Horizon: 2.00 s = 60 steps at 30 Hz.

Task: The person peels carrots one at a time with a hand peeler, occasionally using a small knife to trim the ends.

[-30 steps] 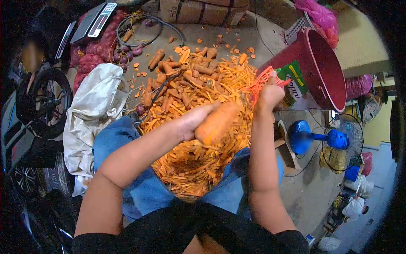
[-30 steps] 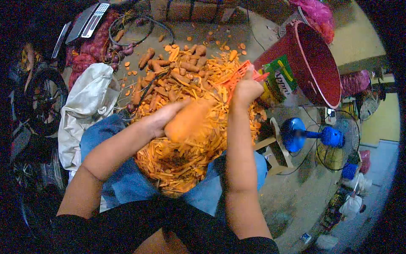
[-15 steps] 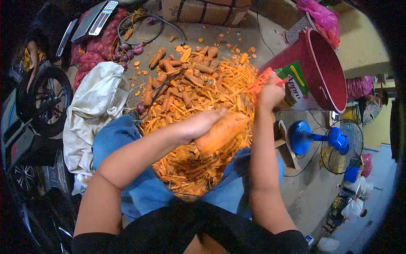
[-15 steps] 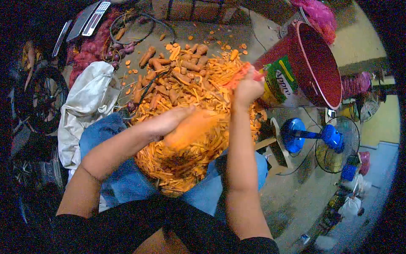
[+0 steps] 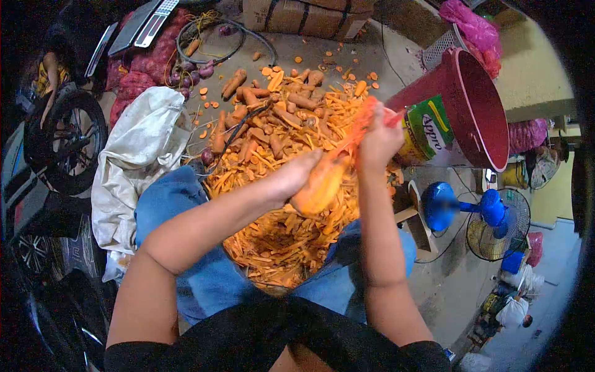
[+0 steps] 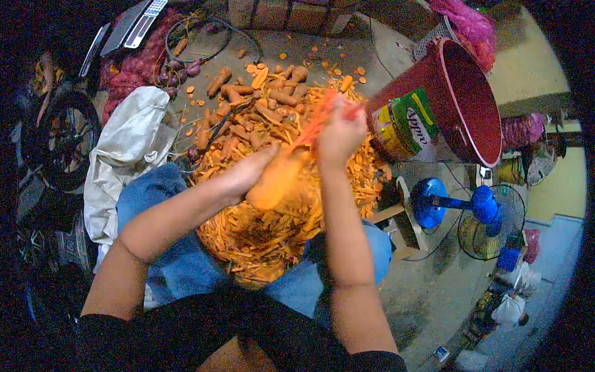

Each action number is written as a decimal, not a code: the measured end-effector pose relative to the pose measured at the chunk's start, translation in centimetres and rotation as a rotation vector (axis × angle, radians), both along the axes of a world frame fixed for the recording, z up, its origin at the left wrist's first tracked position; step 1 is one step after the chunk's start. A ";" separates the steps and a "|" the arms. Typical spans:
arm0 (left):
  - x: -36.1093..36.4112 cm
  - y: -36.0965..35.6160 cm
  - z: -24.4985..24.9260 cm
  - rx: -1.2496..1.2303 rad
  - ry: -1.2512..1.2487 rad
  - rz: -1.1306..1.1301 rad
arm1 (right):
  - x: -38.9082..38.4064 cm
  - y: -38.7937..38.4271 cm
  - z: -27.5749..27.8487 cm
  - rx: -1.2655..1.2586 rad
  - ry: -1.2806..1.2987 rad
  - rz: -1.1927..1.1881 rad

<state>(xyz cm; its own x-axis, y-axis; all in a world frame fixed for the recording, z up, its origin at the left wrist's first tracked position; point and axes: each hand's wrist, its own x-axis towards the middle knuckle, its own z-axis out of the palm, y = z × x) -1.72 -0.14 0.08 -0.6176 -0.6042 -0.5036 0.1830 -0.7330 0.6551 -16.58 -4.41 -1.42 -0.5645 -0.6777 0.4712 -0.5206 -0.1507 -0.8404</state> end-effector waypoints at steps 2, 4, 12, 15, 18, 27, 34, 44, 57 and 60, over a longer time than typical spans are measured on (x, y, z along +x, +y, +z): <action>-0.5 0.5 -0.3 -0.057 0.004 -0.019 | -4.1 -0.9 -2.1 0.024 0.112 -0.115; -0.3 0.2 0.6 -0.048 0.021 -0.033 | -4.9 -1.0 -1.2 0.249 -0.264 -0.350; -0.9 -1.7 -2.2 0.048 0.077 0.206 | 4.9 3.1 2.2 0.098 -0.089 0.136; -0.6 -0.9 -1.6 -0.104 -0.080 0.054 | 4.6 2.9 2.1 0.126 -0.076 0.165; -0.9 -0.4 -1.2 -0.072 -0.081 0.000 | 0.5 0.2 0.5 0.091 -0.222 0.059; -0.1 0.1 0.6 0.038 0.001 -0.099 | -5.2 -1.8 -2.8 0.068 -0.387 -0.193; 2.0 -1.4 -0.7 0.183 -0.054 0.092 | -3.0 0.0 1.7 0.369 -0.390 -0.165; 2.8 -1.9 -0.8 0.221 0.180 0.171 | -0.3 -0.6 -0.2 0.018 -0.201 -0.022; 0.9 -1.8 -1.8 0.331 0.283 0.283 | 6.0 3.5 3.1 0.073 -0.222 0.217; 0.4 -1.3 -1.8 0.277 0.160 0.250 | 5.6 3.4 3.0 0.096 -0.182 0.197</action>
